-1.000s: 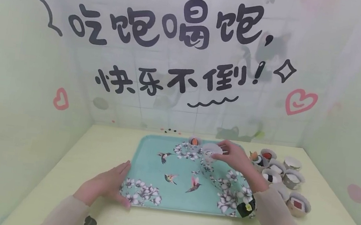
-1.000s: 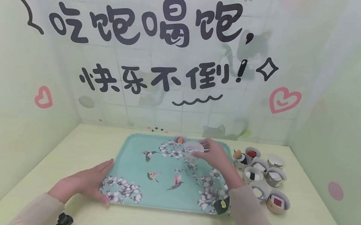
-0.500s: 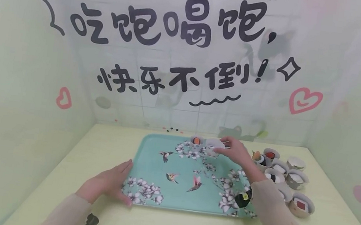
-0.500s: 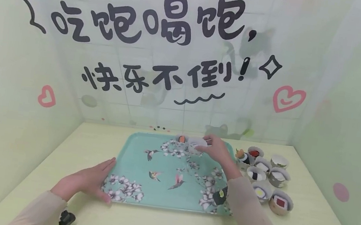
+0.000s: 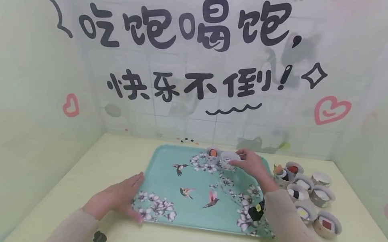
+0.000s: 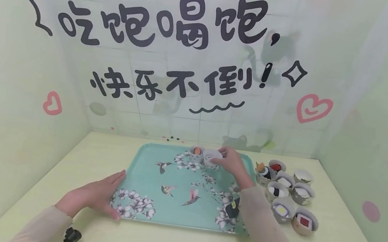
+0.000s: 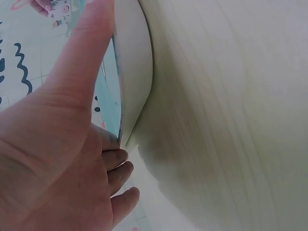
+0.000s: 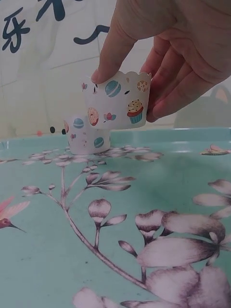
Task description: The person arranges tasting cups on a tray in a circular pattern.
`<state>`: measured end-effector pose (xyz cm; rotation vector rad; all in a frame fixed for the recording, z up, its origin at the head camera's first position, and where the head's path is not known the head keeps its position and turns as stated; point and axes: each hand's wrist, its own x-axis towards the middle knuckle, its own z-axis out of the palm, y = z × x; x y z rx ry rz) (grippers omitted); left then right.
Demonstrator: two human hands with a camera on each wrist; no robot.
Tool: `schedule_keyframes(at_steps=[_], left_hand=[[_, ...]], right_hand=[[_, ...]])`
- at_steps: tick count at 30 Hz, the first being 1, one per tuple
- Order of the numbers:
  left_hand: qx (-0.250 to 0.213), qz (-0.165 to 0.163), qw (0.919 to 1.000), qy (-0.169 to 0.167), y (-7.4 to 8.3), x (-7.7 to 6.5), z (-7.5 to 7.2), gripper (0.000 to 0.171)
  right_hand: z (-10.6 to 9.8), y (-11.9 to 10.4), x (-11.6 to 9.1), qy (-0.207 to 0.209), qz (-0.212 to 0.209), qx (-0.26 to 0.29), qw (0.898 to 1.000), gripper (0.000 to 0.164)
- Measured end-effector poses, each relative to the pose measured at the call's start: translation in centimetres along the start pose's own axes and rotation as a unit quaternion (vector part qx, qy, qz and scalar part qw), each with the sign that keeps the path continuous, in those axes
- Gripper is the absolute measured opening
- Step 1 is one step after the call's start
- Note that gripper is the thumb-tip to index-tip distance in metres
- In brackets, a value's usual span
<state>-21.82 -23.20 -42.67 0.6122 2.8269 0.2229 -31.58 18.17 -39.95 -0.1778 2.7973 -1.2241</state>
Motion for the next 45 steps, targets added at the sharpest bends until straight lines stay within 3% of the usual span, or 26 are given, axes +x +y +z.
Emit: schedule_keyframes(at_steps=[9, 23, 45], left_hand=[[0.005, 0.011, 0.9999, 0.008, 0.3, 0.3, -0.4, 0.141], [-0.023, -0.025, 0.9994, 0.003, 0.3, 0.0, -0.1, 0.144], [-0.005, -0.017, 0.9998, -0.009, 0.1, 0.2, -0.1, 0.144]], right_hand=[[0.1, 0.2, 0.7, -0.004, 0.016, 0.005, 1.0, 0.058], [1.3, 0.5, 1.8, -0.006, 0.043, 0.006, 0.999, 0.059], [2.6, 0.8, 2.1, -0.005, 0.071, 0.023, 0.997, 0.068]])
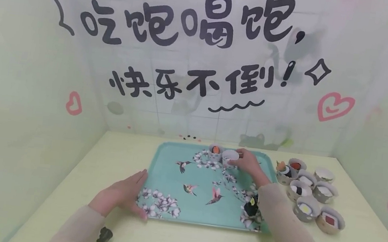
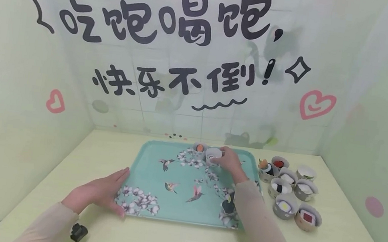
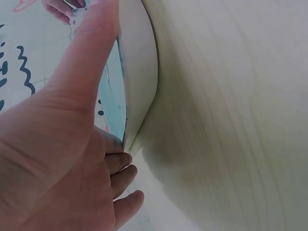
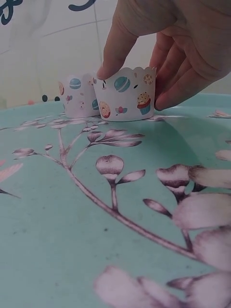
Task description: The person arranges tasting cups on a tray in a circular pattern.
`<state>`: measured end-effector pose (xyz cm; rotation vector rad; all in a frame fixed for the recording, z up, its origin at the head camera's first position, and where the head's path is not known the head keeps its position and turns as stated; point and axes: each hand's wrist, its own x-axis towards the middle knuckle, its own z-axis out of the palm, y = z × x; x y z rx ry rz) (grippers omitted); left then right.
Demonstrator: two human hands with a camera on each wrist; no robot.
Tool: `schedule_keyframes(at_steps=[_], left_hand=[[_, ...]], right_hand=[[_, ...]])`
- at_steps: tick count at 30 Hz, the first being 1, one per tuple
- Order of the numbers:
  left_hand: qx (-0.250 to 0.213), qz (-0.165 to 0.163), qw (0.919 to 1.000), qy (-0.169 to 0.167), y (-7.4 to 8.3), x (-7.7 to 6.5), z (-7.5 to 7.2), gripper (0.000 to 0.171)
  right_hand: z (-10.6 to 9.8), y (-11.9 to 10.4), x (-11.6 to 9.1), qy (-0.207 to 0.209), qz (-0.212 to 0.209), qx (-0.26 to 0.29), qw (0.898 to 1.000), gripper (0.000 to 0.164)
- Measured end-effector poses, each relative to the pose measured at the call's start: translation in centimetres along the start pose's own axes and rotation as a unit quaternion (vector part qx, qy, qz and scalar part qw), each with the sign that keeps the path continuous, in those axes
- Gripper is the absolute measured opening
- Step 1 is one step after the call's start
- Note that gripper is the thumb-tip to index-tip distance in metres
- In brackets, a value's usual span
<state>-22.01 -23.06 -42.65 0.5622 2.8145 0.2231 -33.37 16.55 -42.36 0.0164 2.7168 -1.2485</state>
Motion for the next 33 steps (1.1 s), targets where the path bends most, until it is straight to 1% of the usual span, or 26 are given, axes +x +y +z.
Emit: schedule_keyframes(at_steps=[9, 13, 17, 23, 33], left_hand=[[-0.003, -0.006, 1.0, -0.001, 0.1, 0.0, -0.4, 0.144], [-0.006, -0.001, 1.0, -0.002, 0.3, 0.0, -0.5, 0.143], [-0.003, -0.006, 1.0, -0.004, 0.3, 0.2, -0.5, 0.144], [0.0, -0.005, 1.0, -0.007, 0.3, 0.4, -0.5, 0.143], [-0.004, -0.005, 0.9999, -0.008, 0.3, 0.1, -0.3, 0.142]], right_hand=[[-0.5, 0.2, -0.1, -0.007, -0.014, 0.008, 1.0, 0.07], [-0.9, 0.3, -0.4, -0.005, -0.016, 0.01, 1.0, 0.07], [-1.4, 0.1, -0.7, -0.004, -0.026, 0.015, 1.0, 0.07], [-1.8, -0.2, -0.9, -0.005, -0.043, 0.001, 0.999, 0.068], [-2.2, -0.2, -1.7, -0.002, -0.043, 0.003, 0.999, 0.068]])
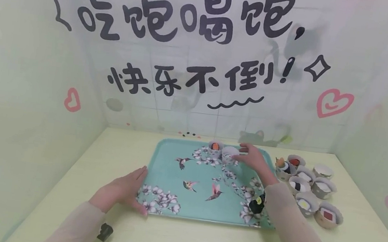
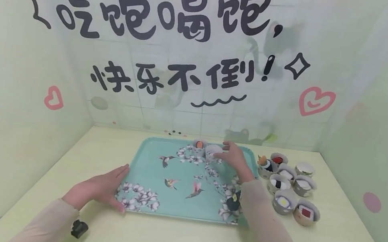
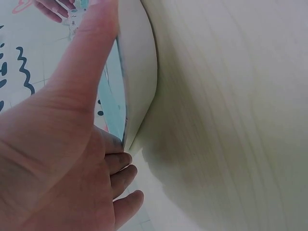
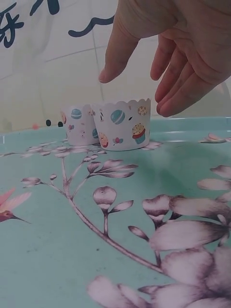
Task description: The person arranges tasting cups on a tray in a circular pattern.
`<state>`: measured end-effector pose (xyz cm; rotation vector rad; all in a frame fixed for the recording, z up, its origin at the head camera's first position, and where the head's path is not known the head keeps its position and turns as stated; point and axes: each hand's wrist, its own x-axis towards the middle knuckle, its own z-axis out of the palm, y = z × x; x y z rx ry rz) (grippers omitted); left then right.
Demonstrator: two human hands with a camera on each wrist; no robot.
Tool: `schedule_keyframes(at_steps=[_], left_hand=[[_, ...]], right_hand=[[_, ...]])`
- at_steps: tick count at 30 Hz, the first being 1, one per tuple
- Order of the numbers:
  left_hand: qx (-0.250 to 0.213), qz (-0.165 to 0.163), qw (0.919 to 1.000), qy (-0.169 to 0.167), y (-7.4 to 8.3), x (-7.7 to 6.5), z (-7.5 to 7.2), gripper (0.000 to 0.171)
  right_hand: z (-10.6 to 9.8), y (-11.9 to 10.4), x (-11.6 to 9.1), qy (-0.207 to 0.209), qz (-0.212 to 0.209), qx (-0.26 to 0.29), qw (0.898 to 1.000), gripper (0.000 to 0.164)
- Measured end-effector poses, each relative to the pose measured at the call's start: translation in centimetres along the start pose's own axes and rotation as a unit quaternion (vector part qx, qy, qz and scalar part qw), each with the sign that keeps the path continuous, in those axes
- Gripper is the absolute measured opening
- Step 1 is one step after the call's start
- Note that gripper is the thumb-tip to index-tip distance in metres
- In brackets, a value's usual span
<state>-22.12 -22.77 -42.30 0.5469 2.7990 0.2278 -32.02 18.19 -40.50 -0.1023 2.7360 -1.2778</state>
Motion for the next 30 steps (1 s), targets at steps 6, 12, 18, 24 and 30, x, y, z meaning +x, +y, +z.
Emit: schedule_keyframes(at_steps=[6, 12, 18, 24, 30], left_hand=[[0.008, -0.003, 1.0, -0.004, 0.1, 0.0, -0.3, 0.142], [0.007, -0.001, 1.0, -0.004, 0.1, 0.2, -0.3, 0.143], [0.011, -0.001, 0.9999, -0.006, 0.0, 0.1, 0.0, 0.143], [0.009, 0.005, 0.9999, -0.007, 0.4, 0.2, -0.4, 0.142], [0.0, -0.001, 1.0, -0.005, 0.4, 0.2, -0.2, 0.142]], right_hand=[[-0.6, 0.4, -0.6, 0.0, -0.001, 0.022, 1.0, 0.069], [-1.9, 0.9, -1.8, -0.002, -0.003, 0.02, 1.0, 0.071], [-3.0, 1.2, -3.4, -0.01, -0.014, 0.018, 1.0, 0.072], [-4.2, 1.1, -5.0, -0.015, -0.026, 0.029, 0.999, 0.074], [-5.3, 0.9, -6.5, -0.02, -0.034, 0.036, 0.999, 0.076]])
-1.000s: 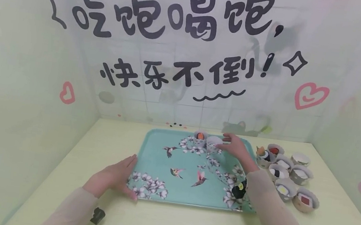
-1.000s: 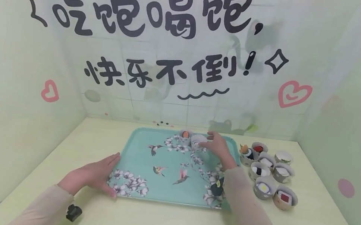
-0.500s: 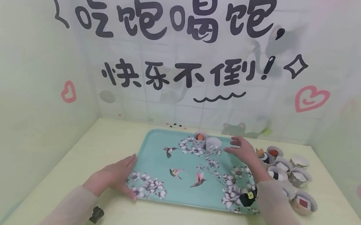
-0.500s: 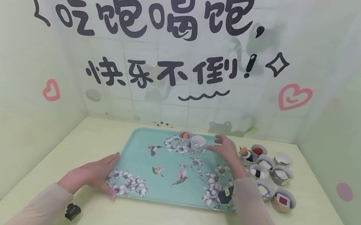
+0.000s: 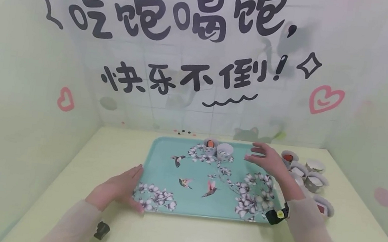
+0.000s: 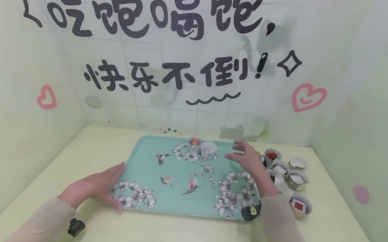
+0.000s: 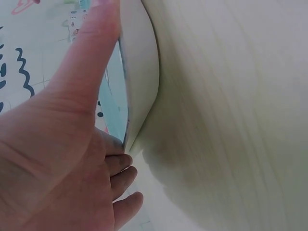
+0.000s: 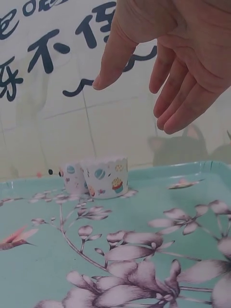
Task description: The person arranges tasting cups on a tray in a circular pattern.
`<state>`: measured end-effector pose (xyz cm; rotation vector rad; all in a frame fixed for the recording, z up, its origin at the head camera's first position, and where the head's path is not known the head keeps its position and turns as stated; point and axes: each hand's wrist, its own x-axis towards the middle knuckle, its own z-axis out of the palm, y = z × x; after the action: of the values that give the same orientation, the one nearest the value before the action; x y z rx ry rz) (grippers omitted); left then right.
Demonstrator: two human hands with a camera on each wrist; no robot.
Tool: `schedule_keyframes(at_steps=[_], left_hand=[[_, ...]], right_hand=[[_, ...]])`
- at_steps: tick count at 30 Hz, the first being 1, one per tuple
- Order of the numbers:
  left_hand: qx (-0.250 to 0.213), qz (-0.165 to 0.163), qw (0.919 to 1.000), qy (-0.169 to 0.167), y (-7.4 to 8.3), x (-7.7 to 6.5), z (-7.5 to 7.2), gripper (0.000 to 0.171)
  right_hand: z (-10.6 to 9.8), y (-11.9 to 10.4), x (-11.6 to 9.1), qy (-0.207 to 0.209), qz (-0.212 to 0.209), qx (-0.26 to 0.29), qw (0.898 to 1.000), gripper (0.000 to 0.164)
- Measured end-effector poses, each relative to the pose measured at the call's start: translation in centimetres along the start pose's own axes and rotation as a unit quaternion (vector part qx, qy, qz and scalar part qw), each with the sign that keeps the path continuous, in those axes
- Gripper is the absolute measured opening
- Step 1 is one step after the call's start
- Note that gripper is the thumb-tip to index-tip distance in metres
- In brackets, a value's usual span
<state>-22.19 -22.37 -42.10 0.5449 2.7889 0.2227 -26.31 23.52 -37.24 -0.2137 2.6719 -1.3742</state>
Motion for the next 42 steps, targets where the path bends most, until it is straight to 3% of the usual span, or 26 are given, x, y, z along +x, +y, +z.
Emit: schedule_keyframes(at_steps=[14, 23, 29, 34, 42], left_hand=[[0.001, -0.002, 1.0, 0.003, -0.9, -0.6, 1.6, 0.145], [0.003, 0.002, 0.9999, 0.012, -0.7, -0.3, 0.8, 0.143], [0.003, 0.003, 0.9999, 0.011, -0.5, -0.1, 0.5, 0.142], [-0.002, 0.005, 1.0, 0.007, -0.1, -0.2, 0.5, 0.141], [-0.008, -0.001, 0.9999, 0.008, -0.6, -0.1, 0.4, 0.144]], right_hand=[[-1.4, 0.1, -3.6, 0.011, -0.046, -0.009, 0.999, 0.073], [-3.5, 0.5, -5.9, 0.046, -0.037, -0.039, 0.997, 0.07], [-4.6, 1.9, -7.4, 0.052, -0.048, -0.065, 0.995, 0.062], [-5.9, 3.7, -9.0, 0.061, -0.029, -0.08, 0.994, 0.061], [-7.7, 5.9, -10.3, 0.076, -0.038, -0.071, 0.994, 0.059]])
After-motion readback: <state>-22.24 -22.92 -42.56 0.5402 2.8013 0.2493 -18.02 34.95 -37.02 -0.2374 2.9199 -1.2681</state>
